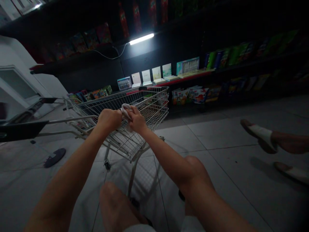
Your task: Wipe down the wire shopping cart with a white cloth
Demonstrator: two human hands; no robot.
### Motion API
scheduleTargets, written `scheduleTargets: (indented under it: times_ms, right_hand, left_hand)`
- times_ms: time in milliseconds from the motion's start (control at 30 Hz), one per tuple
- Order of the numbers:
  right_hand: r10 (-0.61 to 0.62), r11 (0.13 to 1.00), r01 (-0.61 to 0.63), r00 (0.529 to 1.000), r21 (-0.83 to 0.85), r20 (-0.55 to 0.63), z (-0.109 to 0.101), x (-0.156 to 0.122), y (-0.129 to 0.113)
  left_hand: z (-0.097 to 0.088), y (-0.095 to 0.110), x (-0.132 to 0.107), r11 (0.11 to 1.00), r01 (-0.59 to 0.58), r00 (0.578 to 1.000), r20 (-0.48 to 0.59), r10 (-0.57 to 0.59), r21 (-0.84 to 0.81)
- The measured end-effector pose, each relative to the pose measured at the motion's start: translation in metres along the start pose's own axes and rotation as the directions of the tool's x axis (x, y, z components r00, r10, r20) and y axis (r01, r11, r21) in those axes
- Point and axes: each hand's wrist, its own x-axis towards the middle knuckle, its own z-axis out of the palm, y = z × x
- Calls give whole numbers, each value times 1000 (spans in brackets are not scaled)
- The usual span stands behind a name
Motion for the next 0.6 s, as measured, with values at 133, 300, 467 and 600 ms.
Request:
scheduleTargets:
  times_ms: [133,300,467,600]
  right_hand:
    - [237,969,-240,970,-61,-45,-8,11,40]
    - [319,938,-333,938,-93,-137,-13,13,40]
    - [118,983,-124,992,-138,-52,1,-3,-33]
    - [3,986,-4,1000,-167,-1,-6,-14,-34]
  left_hand:
    - [3,-9,-9,1000,12,1000,14,-12,7]
    - [9,-17,-16,999,2,1000,3,-2,37]
    - [12,-22,-22,1000,3,1000,-12,-3,28]
    - [13,-29,-31,999,-1,1000,-9,2,46]
